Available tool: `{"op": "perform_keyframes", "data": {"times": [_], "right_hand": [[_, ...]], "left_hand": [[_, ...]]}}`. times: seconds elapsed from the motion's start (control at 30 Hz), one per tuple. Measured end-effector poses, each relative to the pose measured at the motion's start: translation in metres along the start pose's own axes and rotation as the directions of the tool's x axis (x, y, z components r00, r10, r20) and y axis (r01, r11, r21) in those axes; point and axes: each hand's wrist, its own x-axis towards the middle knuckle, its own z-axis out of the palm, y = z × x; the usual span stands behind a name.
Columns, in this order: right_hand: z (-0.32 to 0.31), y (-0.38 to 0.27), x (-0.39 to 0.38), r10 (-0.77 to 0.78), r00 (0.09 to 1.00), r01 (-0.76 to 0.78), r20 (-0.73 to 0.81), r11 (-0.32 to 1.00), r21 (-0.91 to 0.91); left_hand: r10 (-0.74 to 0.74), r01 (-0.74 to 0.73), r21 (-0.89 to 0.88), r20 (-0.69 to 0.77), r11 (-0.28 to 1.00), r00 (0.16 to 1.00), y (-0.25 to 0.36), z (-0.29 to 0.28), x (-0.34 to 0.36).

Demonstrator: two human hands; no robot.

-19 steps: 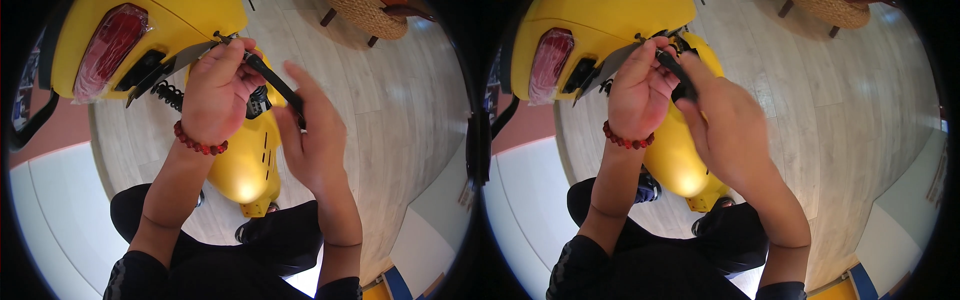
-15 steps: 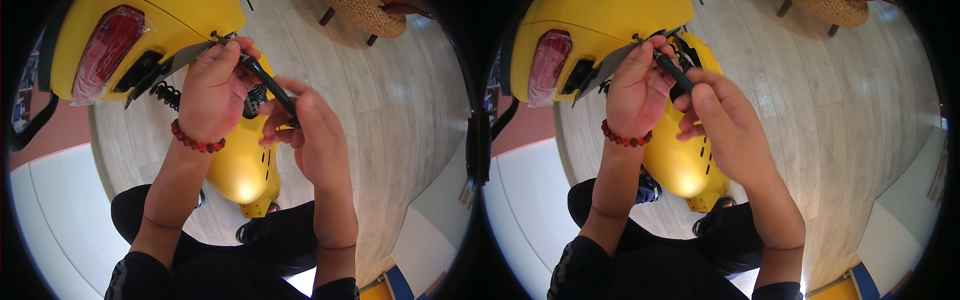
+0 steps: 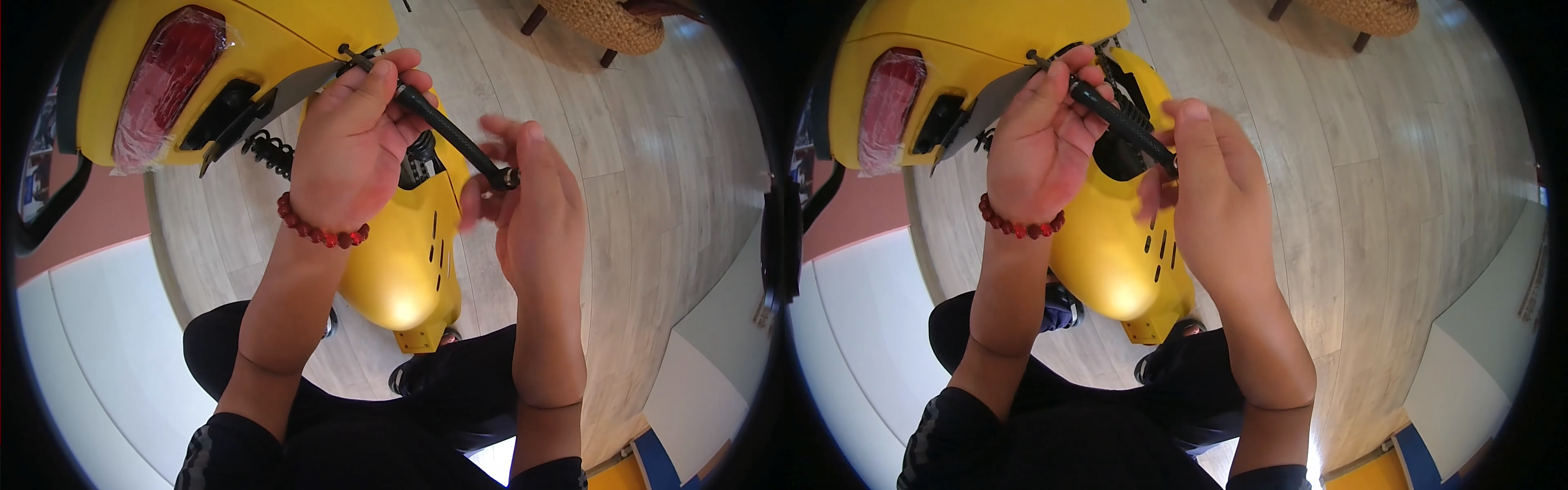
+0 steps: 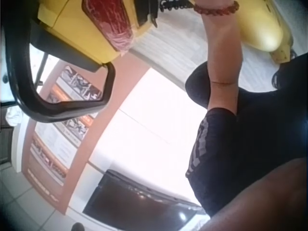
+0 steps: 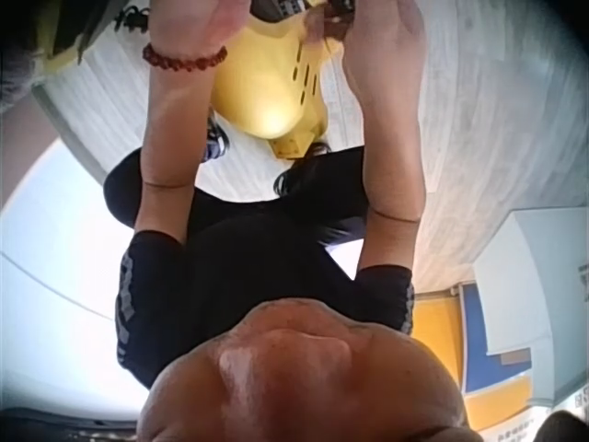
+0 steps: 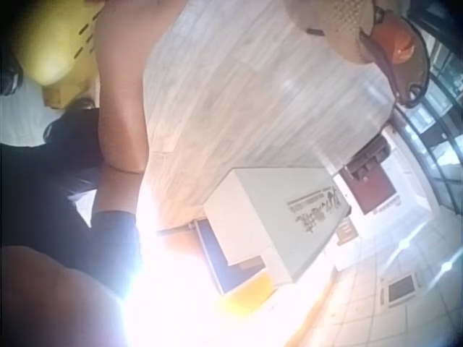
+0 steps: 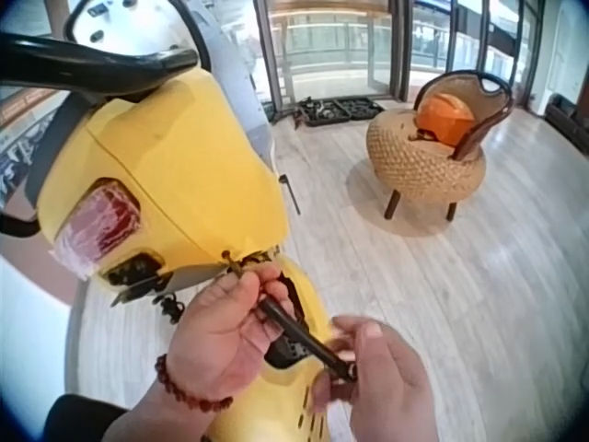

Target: Repairing a component on a yellow scooter using a specialized tool.

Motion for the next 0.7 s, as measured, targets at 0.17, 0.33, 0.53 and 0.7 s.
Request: {"op": "perform_keyframes", "data": {"times": [0.17,0.33,0.53,0.7], "right_hand": [[-0.007,0.018,0.006,-0.230,0.937,0.348,0.264,0.695,-0.629],[-0.007,0.025,-0.002,-0.575,0.693,0.707,0.435,0.424,-0.566],[0.000,0.016,-0.005,0.189,0.938,-0.190,0.289,0.982,-0.027],[-0.003,0.034,-0.003,-0.465,0.798,0.602,0.383,0.584,-0.545]], "left_hand": [[0.001,0.007,0.051,-0.146,0.999,0.989,0.003,0.016,-0.001],[0.025,-0.027,-0.021,-0.105,0.999,0.994,0.004,0.012,-0.001],[0.013,-0.012,-0.121,0.008,0.993,1.000,0.007,0.000,-0.005],[-0.015,0.013,-0.039,-0.051,0.999,0.999,0.007,0.005,-0.006]]}}
